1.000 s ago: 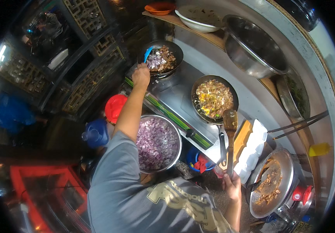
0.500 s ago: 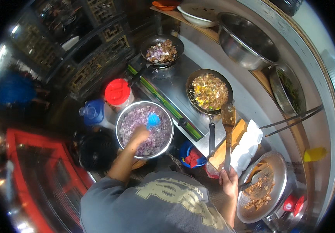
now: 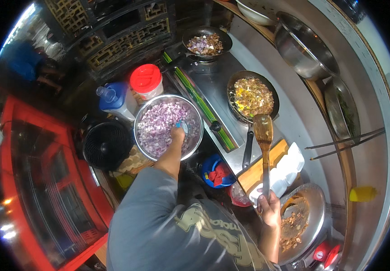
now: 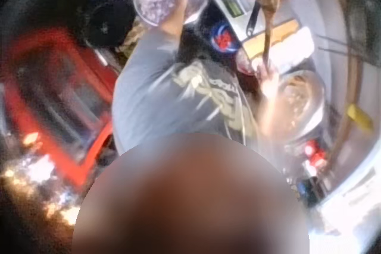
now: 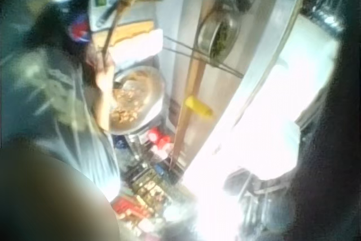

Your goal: The person cooks a mixture of eggs and meat in a pan, adds chopped onions and seasonings, then portions the cooked food into styrofoam containers. They hand the packed food to customers and continue cooking more batches.

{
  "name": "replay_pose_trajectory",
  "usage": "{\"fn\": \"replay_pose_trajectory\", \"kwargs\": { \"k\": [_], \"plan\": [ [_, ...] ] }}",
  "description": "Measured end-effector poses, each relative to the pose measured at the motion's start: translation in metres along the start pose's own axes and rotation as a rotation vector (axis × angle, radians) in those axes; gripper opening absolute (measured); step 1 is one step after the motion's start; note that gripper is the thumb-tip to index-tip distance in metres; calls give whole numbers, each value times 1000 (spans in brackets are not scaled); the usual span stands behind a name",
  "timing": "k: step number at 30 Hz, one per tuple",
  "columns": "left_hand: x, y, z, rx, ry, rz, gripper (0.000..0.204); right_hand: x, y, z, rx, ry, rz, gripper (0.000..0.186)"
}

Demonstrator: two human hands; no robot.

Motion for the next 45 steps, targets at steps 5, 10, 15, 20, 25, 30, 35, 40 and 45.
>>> {"fn": "replay_pose_trajectory", "kwargs": {
  "k": [5,10,15,20,25,30,35,40,45],
  "plan": [
    [-7,33,43,6,-206,-286,27,-11,13,9,-12,16,-1,20],
    [-35,82,105,69,-199,-249,29,-20,16,14,-38,-33,32,20],
    [-70,113,165,13,-327,-410,30,-23,-1,8,3,-56,54,19],
    [-102,115,198,100,-321,-336,30,-11,-25,-2,58,-37,83,20],
    [-162,118,225,103,-389,-479,32,-5,-43,-16,6,-44,29,21],
    [-252,108,234,219,-438,-497,33,3,-55,-33,-60,54,-6,19],
    [-373,107,195,224,-473,-737,32,17,-59,-52,-152,39,-70,22],
    [-464,94,93,124,-497,-1036,27,22,-59,-74,-199,21,-83,24],
    [-503,61,11,-228,-790,-1164,21,21,-45,-84,-264,37,-119,24]
  ]
}}
Point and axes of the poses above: each hand's wrist, its own y-axis away from the middle knuckle, its own z-axis out of the back of the hand, x = y × z, the point moved 5 cm from there along -y, towards the middle knuckle, and after that the axes turned 14 degrees about z, right-handed, at the moved point
